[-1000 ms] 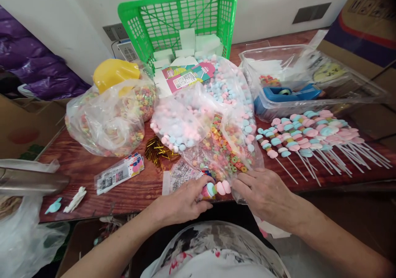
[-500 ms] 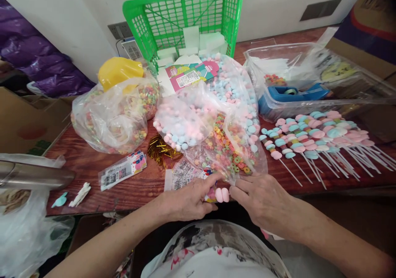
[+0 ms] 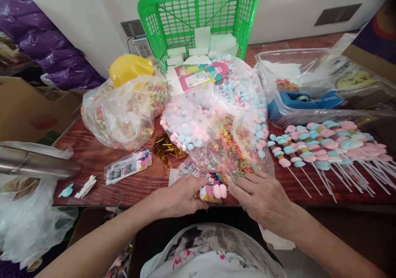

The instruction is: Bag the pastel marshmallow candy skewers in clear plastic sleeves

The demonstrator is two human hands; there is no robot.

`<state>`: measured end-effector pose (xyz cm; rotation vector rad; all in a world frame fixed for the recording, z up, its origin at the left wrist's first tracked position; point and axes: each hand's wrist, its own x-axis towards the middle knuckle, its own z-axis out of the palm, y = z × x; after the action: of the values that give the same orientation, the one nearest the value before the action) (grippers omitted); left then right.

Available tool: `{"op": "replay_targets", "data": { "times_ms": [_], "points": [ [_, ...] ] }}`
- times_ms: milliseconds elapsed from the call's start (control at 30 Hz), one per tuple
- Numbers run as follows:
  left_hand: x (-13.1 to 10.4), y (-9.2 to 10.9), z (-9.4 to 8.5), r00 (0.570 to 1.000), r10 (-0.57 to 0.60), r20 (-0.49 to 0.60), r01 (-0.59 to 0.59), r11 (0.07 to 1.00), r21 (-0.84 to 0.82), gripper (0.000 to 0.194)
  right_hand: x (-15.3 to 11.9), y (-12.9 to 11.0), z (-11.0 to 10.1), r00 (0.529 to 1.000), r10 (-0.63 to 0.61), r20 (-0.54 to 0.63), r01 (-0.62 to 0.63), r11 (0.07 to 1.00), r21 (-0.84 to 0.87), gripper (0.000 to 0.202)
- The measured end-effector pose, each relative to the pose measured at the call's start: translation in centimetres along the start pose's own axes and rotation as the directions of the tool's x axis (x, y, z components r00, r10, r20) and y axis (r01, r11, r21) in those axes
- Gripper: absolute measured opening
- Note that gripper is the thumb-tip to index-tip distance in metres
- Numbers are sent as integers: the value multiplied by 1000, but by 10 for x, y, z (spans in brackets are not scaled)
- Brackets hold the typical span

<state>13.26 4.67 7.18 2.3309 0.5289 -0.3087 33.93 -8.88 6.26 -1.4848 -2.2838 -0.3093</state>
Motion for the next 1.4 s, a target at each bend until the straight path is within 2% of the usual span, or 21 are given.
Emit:
{"op": "replay_targets", "data": {
  "times_ms": [67, 133, 200, 300, 367, 400, 467, 567, 667, 800, 933, 1100, 1200, 1300, 1400],
  "points": [
    [0, -1, 2, 998, 8, -64, -9, 1000, -13, 14, 0, 0, 4, 1000, 15, -6, -15, 1000, -16, 20],
    [1, -1, 5, 990, 9, -140, -7, 1000, 17, 8, 1, -2, 8, 998, 59, 37, -60, 998, 23, 23],
    [2, 1, 9, 984, 0, -178, 12, 998, 68, 7, 3, -7, 12, 981, 118, 154, -131, 988, 76, 25],
    [3, 3, 14, 984, -1, -179, 20, 995, 102, 6, 12, -18, 13, 915, 191, 354, -236, 968, 88, 26],
    [3, 0, 16, 982, -7, -189, 23, 996, 81, 3, 19, -24, 13, 885, 223, 410, -284, 954, 96, 25],
    [2, -2, 15, 979, -18, -201, 30, 998, 55, 5, 22, -26, 13, 888, 228, 400, -296, 948, 117, 25],
    [-1, -8, 13, 970, -49, -240, 44, 999, -26, 13, 26, -26, 13, 925, 217, 314, -279, 945, 169, 25],
    [-7, -16, 7, 970, -65, -234, 26, 986, -165, 28, 29, -19, 16, 988, 107, 112, -126, 976, 179, 26],
    [-14, -21, 4, 975, -22, -221, -11, 989, -148, 30, 34, -10, 24, 999, -30, 33, 28, 997, 70, 24],
    [-22, -29, 9, 944, -53, -326, 77, 995, 63, 19, 51, -10, 25, 983, -121, 135, 132, 988, -78, 21],
    [-30, -41, 11, 927, -80, -367, 144, 978, 152, 14, 71, -18, 17, 961, -80, 264, 124, 980, -155, 24],
    [-38, -50, 11, 935, -51, -352, 64, 998, 24, 8, 90, -35, 20, 907, -56, 416, 102, 991, -89, 23],
    [-40, -52, 12, 946, -38, -323, 14, 997, -78, 6, 97, -48, 27, 883, -39, 468, 84, 994, -74, 18],
    [-39, -53, 12, 950, -63, -305, 11, 985, -170, 11, 101, -56, 34, 898, -30, 440, 72, 994, -79, 12],
    [-38, -52, 9, 942, -53, -331, -46, 958, -284, 21, 101, -57, 40, 946, -56, 319, 81, 995, -65, 8]
  ]
}}
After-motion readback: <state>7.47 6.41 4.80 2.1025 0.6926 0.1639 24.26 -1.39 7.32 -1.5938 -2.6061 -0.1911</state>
